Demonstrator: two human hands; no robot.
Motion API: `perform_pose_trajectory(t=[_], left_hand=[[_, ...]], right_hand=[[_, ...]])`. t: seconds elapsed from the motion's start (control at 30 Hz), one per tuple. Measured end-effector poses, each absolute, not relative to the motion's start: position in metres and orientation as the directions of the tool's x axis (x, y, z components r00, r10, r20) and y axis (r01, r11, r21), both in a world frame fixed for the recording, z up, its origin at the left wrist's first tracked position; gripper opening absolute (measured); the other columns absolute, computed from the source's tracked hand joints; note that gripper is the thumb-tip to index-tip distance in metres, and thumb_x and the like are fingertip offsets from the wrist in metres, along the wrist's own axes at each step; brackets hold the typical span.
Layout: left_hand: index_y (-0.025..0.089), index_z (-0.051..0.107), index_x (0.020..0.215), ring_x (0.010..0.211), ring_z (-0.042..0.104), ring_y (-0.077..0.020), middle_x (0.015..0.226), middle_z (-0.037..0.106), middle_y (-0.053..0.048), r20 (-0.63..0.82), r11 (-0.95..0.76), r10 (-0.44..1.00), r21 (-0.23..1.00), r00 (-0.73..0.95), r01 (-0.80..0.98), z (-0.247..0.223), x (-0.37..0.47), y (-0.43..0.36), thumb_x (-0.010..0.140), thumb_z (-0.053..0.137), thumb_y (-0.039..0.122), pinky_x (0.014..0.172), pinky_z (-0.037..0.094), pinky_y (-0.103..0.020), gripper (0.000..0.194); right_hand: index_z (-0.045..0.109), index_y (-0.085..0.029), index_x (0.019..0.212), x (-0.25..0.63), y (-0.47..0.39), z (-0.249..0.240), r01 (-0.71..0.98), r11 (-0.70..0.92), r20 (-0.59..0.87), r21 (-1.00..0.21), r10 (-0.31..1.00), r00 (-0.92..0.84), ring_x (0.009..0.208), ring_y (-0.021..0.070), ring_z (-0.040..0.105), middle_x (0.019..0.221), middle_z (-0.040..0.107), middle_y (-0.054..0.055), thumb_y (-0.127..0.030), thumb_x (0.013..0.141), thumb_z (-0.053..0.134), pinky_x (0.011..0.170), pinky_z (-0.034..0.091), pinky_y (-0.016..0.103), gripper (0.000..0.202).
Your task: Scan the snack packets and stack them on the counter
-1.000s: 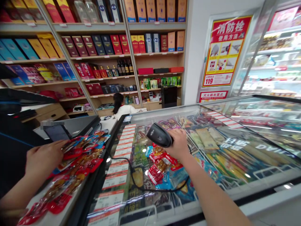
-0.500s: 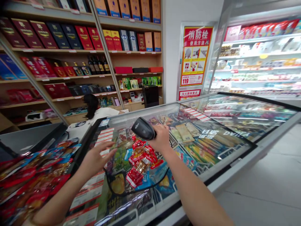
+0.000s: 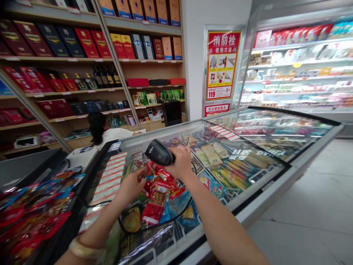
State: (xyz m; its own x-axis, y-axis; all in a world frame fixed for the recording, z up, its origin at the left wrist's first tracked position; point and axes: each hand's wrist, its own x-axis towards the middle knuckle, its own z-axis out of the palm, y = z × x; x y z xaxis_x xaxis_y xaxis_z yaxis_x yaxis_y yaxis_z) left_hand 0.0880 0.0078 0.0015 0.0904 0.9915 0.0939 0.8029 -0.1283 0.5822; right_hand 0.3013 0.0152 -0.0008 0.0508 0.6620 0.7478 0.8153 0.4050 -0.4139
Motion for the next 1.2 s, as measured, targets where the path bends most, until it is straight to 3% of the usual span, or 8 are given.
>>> perform_pose_trajectory(t=[0.07,0.13,0.2,0.27,0.4,0.53,0.73,1.2], left_hand=[[0.02,0.074,0.095,0.085,0.073,-0.0281,0.084,0.076,-0.009,0.049,-0.025,0.998,0.831,-0.029,0.556,0.0,0.07,0.011,0.076,0.059,0.015,0.082,0.057,-0.04,0.024],[0.018,0.072,0.088,0.081,0.073,-0.0258,0.08,0.075,-0.008,-0.058,0.074,0.994,0.98,-0.088,0.183,0.001,0.057,0.01,0.079,0.061,0.016,0.078,0.06,-0.04,0.015],[0.015,0.071,0.088,0.085,0.074,-0.0247,0.086,0.076,-0.01,-0.135,0.117,0.984,0.982,-0.114,-0.15,0.006,0.049,0.006,0.08,0.063,0.013,0.08,0.062,-0.041,0.011],[0.012,0.069,0.091,0.092,0.074,-0.0249,0.096,0.076,-0.013,-0.159,0.092,0.976,0.922,-0.151,-0.377,0.011,0.045,0.0,0.08,0.062,0.008,0.085,0.062,-0.043,0.013],[0.013,0.069,0.108,0.11,0.07,-0.029,0.115,0.073,-0.016,-0.162,0.0,0.966,0.779,-0.202,-0.627,0.019,0.043,-0.008,0.085,0.056,0.011,0.094,0.06,-0.049,0.026],[0.012,0.07,0.11,0.116,0.067,-0.0309,0.124,0.07,-0.017,-0.149,0.01,0.975,0.776,-0.167,-0.631,0.02,0.044,-0.012,0.088,0.056,0.021,0.096,0.059,-0.048,0.028],[0.012,0.072,0.099,0.114,0.067,-0.0309,0.118,0.072,-0.016,-0.064,-0.044,0.978,0.866,-0.197,-0.499,0.016,0.044,-0.012,0.084,0.059,0.024,0.098,0.057,-0.051,0.024],[0.015,0.074,0.094,0.118,0.065,-0.0302,0.116,0.073,-0.013,-0.03,-0.06,0.978,0.907,-0.207,-0.417,0.013,0.048,-0.014,0.078,0.067,0.027,0.101,0.055,-0.048,0.022]], right_hand=[[0.071,-0.019,0.091,0.301,0.015,-0.001,0.81,0.416,0.75,-0.414,0.66,0.045,0.088,0.0216,0.058,0.085,0.071,0.007,-0.044,0.066,0.071,0.084,0.033,0.033,0.035],[0.071,-0.02,0.092,0.301,0.014,-0.001,0.809,0.42,0.748,-0.411,0.663,0.036,0.088,0.0217,0.058,0.087,0.071,0.007,-0.046,0.066,0.071,0.084,0.032,0.033,0.037],[0.071,-0.02,0.093,0.301,0.014,0.0,0.811,0.424,0.739,-0.404,0.673,0.016,0.089,0.0215,0.058,0.087,0.071,0.007,-0.049,0.067,0.071,0.085,0.032,0.033,0.039],[0.071,-0.02,0.093,0.302,0.013,0.001,0.813,0.434,0.718,-0.389,0.695,-0.027,0.089,0.0212,0.057,0.086,0.07,0.006,-0.051,0.068,0.07,0.085,0.031,0.032,0.04],[0.071,-0.02,0.09,0.297,0.006,0.006,0.801,0.486,0.644,-0.35,0.745,-0.171,0.089,0.0201,0.057,0.084,0.069,0.005,-0.053,0.068,0.073,0.084,0.029,0.032,0.04],[0.071,-0.022,0.091,0.286,-0.005,0.012,0.763,0.574,0.588,-0.298,0.74,-0.327,0.09,0.0189,0.056,0.088,0.071,0.003,-0.048,0.065,0.075,0.088,0.027,0.035,0.037],[0.071,-0.023,0.092,0.275,-0.015,0.015,0.733,0.635,0.552,-0.244,0.712,-0.434,0.09,0.0183,0.054,0.09,0.074,0.002,-0.036,0.065,0.072,0.09,0.025,0.039,0.03],[0.071,-0.023,0.09,0.277,-0.017,0.016,0.709,0.658,0.594,-0.253,0.684,-0.423,0.088,0.0189,0.055,0.087,0.074,0.003,-0.034,0.065,0.069,0.092,0.024,0.039,0.027]])
